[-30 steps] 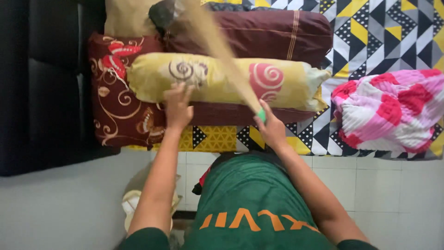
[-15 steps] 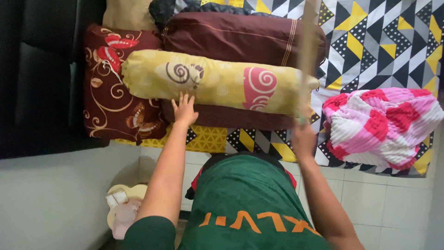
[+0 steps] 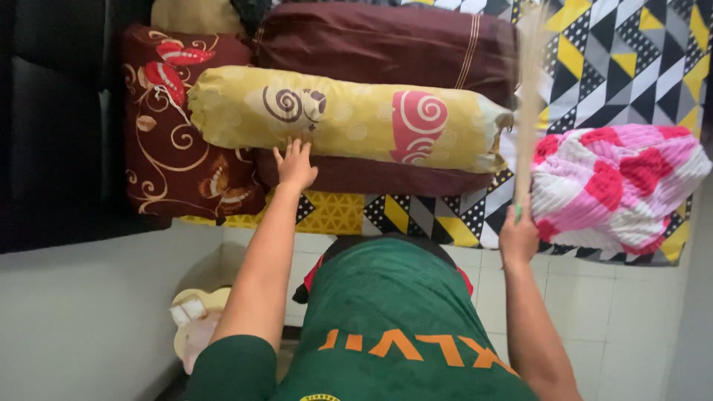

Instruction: Tidying and cleaning pillows and bolsters on a bed by putting on cases and dusting them with a broom.

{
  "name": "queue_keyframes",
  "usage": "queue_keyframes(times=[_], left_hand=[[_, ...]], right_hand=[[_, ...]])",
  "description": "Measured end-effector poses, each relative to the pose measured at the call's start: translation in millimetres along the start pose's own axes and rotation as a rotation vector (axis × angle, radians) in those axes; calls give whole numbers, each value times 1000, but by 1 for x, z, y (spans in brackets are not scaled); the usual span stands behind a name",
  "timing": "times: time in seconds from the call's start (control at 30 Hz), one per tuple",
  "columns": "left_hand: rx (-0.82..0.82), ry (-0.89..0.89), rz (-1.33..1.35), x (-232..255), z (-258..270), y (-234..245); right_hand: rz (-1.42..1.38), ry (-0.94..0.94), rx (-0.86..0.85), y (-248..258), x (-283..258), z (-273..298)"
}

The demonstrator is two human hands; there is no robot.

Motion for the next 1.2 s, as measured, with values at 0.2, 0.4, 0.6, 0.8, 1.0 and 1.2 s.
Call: queue_keyframes(times=[0.2,0.4,0.6,0.8,1.0,1.2], left_hand=[[388,113,238,-85,-40,-37],[985,386,233,-167,-65,50],[454,509,856,-202,-69,37],[418,519,862,-232,-96,18],[371,705,910,-164,-46,106],[323,613,738,-191,-24,56]], right_hand=[[-403,218,98,-39,-92,38],[-135,618,-185,7,-230,93],[76,-56,-94,-7,-42,59],[-162,11,300,6,-3,61],[-593,-447,48,18,-155,38],[-8,476,768,-78,-142,-57]])
Point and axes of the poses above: each hand's wrist, its own z-axis away from the middle knuckle, its own y-axis out of the back of the hand, x = y × z, the point moved 2 cm from there along -z, towards the middle knuckle, and after that the axes turned 14 degrees about x, right-handed, at the moved point
